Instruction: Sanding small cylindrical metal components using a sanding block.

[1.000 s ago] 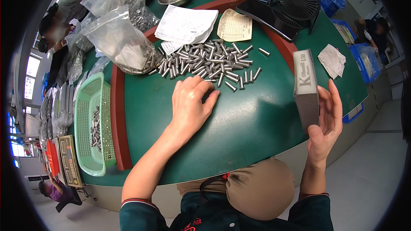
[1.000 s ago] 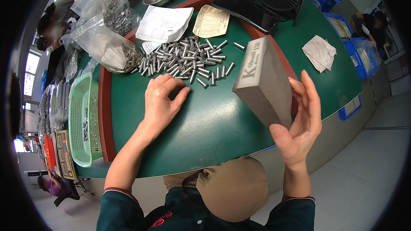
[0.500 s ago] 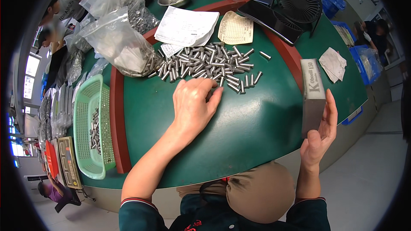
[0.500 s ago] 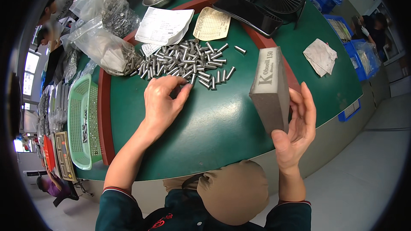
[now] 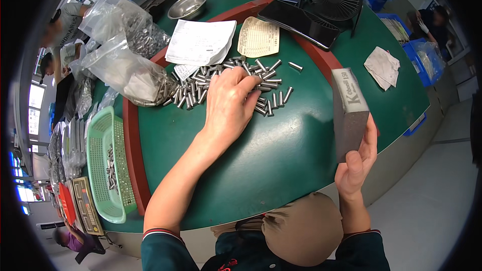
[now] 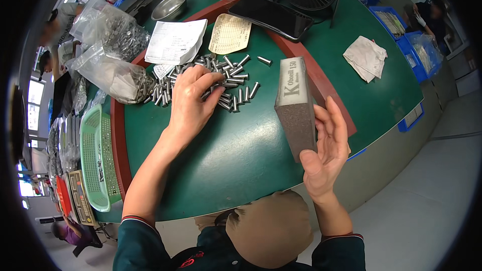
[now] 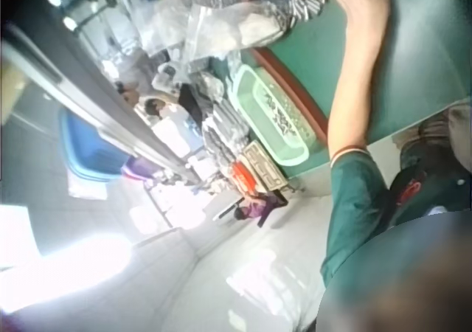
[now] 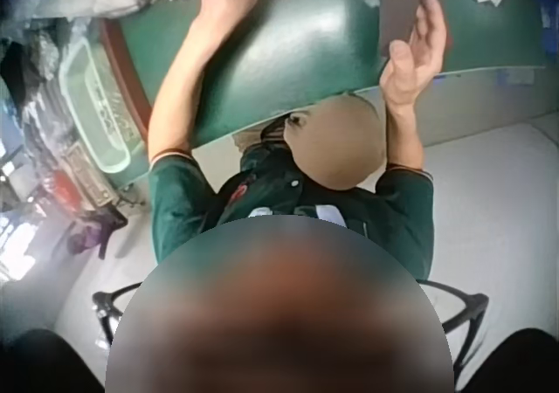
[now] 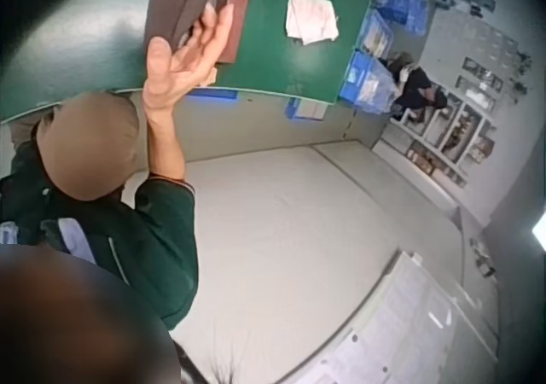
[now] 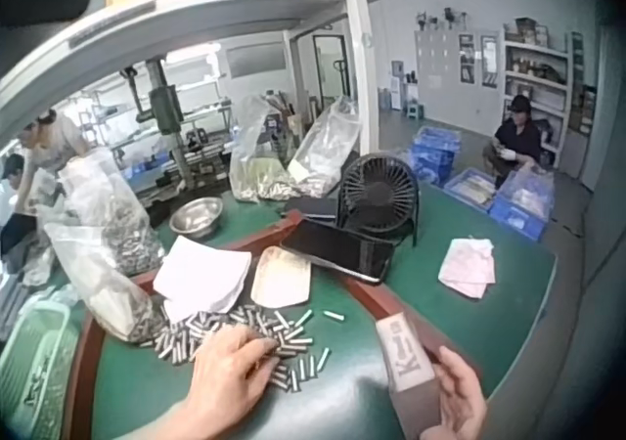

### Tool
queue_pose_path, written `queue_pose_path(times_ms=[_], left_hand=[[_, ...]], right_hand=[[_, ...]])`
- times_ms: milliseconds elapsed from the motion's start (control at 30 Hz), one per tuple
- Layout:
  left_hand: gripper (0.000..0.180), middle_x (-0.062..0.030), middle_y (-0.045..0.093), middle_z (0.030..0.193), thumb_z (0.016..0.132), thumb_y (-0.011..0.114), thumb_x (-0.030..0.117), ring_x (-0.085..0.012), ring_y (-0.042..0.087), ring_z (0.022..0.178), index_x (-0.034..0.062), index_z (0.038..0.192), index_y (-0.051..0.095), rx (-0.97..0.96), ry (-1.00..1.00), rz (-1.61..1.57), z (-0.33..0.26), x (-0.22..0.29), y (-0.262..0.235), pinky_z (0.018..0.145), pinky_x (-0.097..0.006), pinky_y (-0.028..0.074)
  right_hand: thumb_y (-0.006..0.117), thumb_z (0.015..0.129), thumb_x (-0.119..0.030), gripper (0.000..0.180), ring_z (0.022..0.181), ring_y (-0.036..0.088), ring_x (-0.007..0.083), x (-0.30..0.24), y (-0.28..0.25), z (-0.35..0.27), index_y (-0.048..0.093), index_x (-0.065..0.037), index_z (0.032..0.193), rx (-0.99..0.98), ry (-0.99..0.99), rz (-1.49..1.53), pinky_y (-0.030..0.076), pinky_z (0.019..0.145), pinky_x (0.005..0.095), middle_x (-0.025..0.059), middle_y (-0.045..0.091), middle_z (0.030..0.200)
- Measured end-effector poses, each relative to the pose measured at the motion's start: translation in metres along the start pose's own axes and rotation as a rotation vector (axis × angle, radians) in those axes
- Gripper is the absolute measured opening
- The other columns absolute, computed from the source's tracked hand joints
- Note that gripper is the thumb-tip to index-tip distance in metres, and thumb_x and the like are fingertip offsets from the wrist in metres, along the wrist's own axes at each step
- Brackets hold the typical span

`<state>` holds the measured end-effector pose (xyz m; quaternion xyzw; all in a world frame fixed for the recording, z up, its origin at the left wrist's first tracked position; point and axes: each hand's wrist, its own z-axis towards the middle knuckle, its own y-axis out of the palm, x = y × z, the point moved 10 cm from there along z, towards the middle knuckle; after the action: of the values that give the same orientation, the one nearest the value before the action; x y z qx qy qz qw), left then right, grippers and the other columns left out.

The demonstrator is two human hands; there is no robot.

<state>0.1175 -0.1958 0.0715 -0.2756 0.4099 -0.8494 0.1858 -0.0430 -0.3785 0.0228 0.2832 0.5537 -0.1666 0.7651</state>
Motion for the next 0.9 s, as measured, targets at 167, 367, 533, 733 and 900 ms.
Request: queue_pose_path(times_ms=[167,367,533,733,900], left_hand=[[0.016,-0.0085,0.06,0.08,0.072,0.072,0.0,-0.0284,0.059,0.08,0.004,0.088,0.069,0.074,-0.098,0.014,-0.002,-0.026,-0.025,0.071,-0.039,0.043],[0.01,-0.0103,0.062,0.078,0.073,0.072,0.003,-0.0302,0.06,0.078,0.0025,0.083,0.069,0.01,-0.174,0.04,-0.015,-0.049,-0.029,0.069,-0.041,0.045],[0.008,-0.0094,0.061,0.076,0.075,0.072,0.007,-0.0294,0.06,0.077,0.0027,0.081,0.069,-0.048,-0.226,0.009,-0.022,-0.049,-0.022,0.069,-0.04,0.045],[0.014,-0.01,0.056,0.074,0.071,0.077,0.012,-0.0293,0.057,0.075,0.003,0.08,0.069,-0.024,-0.158,-0.045,-0.02,-0.032,-0.011,0.068,-0.041,0.043],[0.021,-0.0091,0.054,0.072,0.068,0.078,0.019,-0.0273,0.055,0.074,0.0026,0.078,0.068,-0.025,-0.126,0.151,-0.014,-0.023,0.0,0.068,-0.039,0.041]], right_hand=[[0.08,0.073,-0.054,0.107,0.121,0.051,0.0251,0.001,0.0,-0.001,0.031,0.009,0.145,-0.03,0.014,0.006,0.037,0.106,0.0358,0.0198,0.051,0.132],[0.065,0.081,-0.042,0.088,0.13,0.045,0.0244,0.005,0.0,-0.003,0.031,0.008,0.145,-0.125,-0.022,-0.001,0.035,0.109,0.0353,0.0163,0.045,0.141],[0.067,0.081,-0.045,0.091,0.13,0.045,0.0243,0.007,0.0,-0.005,0.031,0.008,0.145,-0.121,0.001,-0.01,0.035,0.109,0.0352,0.0162,0.045,0.141],[0.069,0.08,-0.049,0.093,0.13,0.045,0.0242,0.008,0.0,-0.005,0.032,0.008,0.144,-0.118,0.008,-0.037,0.034,0.11,0.0352,0.0163,0.045,0.141],[0.079,0.075,-0.051,0.102,0.124,0.05,0.0258,0.009,-0.002,-0.003,0.033,0.011,0.143,-0.055,0.036,0.012,0.035,0.108,0.0369,0.0209,0.049,0.134]])
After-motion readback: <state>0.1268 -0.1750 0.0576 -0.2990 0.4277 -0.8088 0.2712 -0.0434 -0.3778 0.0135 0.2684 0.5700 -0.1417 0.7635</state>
